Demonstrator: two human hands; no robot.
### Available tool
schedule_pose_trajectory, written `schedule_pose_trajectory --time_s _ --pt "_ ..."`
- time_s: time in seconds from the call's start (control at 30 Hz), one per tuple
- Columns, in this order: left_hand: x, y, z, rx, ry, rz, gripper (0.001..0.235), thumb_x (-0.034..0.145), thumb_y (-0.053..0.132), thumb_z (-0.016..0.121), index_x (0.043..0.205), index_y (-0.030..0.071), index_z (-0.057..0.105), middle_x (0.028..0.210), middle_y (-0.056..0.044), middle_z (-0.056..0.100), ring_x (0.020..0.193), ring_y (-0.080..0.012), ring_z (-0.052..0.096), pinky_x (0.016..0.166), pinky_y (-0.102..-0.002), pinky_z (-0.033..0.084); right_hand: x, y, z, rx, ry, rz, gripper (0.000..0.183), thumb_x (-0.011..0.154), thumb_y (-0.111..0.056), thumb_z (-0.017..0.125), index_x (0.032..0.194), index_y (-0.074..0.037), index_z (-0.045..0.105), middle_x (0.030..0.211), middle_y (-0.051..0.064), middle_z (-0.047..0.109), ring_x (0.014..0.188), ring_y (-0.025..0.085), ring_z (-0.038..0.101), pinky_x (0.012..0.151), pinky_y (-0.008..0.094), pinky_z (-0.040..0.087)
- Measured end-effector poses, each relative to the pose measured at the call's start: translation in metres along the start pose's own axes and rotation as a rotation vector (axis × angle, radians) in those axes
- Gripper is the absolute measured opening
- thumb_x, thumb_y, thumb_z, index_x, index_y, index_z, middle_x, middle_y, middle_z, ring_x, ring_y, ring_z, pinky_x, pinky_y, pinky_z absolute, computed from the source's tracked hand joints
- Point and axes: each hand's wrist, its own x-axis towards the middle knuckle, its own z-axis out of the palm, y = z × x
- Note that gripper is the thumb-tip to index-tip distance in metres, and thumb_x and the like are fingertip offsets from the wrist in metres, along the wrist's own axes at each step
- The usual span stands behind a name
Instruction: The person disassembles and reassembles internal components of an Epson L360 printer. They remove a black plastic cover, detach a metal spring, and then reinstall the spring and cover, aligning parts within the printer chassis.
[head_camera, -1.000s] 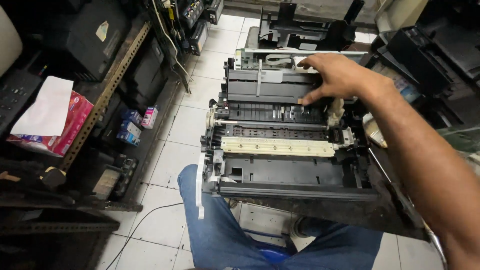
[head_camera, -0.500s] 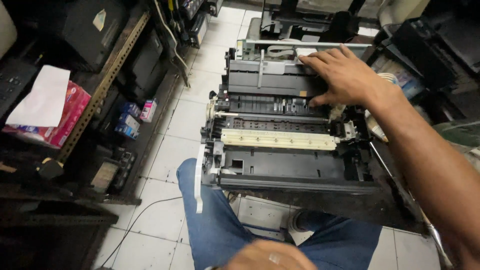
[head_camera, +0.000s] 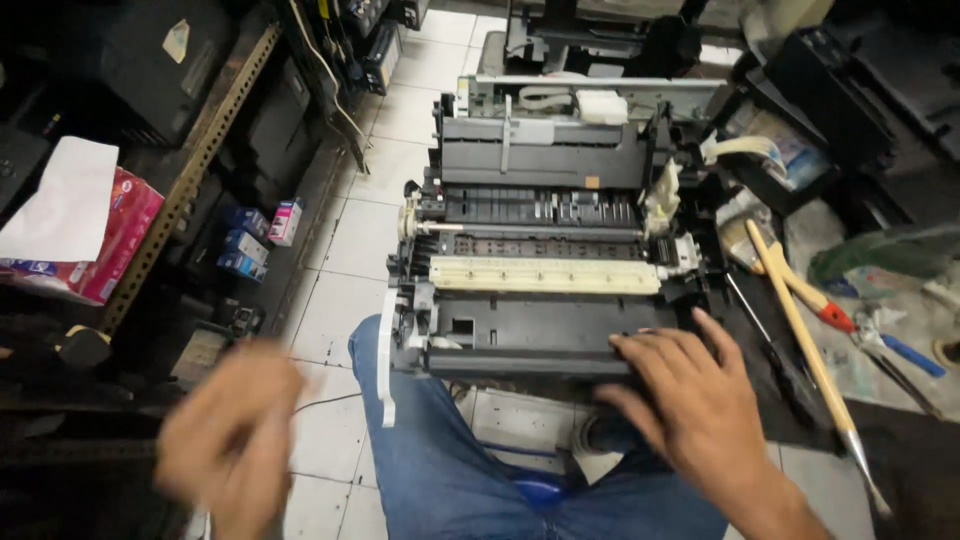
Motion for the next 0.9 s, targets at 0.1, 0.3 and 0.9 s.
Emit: schedule_pose_trajectory --time_s 0.1,0.3,0.9 --pt "0.071 -0.009 0.057 -0.044 -0.357 0.506 0.013 0.096 0.002 0.063 0.106 0.001 0.071 0.107 -0.012 0.074 0.1 -0.0288 0.069 0.104 -0.047 0.051 0.0 -0.001 0.001 0.014 0.04 0.081 0.035 0.088 -0.039 0.076 0.111 -0.014 0.07 0.102 -0.002 0.076 0.096 0.02 0.07 0.111 0.046 0.041" --pt "0.15 -0.008 0.167 0.3 -0.817 0.828 0.062 0.096 0.036 0.063 0.152 0.012 0.048 0.15 -0.016 0.051 0.139 -0.0366 0.044 0.115 -0.06 0.032 0.01 0.01 -0.014 -0.033 0.097 0.038 0.04 0.089 -0.044 0.078 0.115 -0.014 0.069 0.103 -0.001 0.077 0.093 0.018 0.07 0.104 0.044 0.042" --pt "0.214 -0.02 0.236 0.531 -0.953 1.194 0.08 0.077 0.053 0.084 0.145 0.018 0.058 0.137 -0.014 0.061 0.115 -0.0351 0.064 0.093 -0.057 0.052 0.046 0.019 -0.05 -0.137 0.153 -0.036 0.033 0.1 -0.036 0.074 0.115 -0.007 0.069 0.108 0.002 0.078 0.094 0.022 0.071 0.105 0.043 0.036"
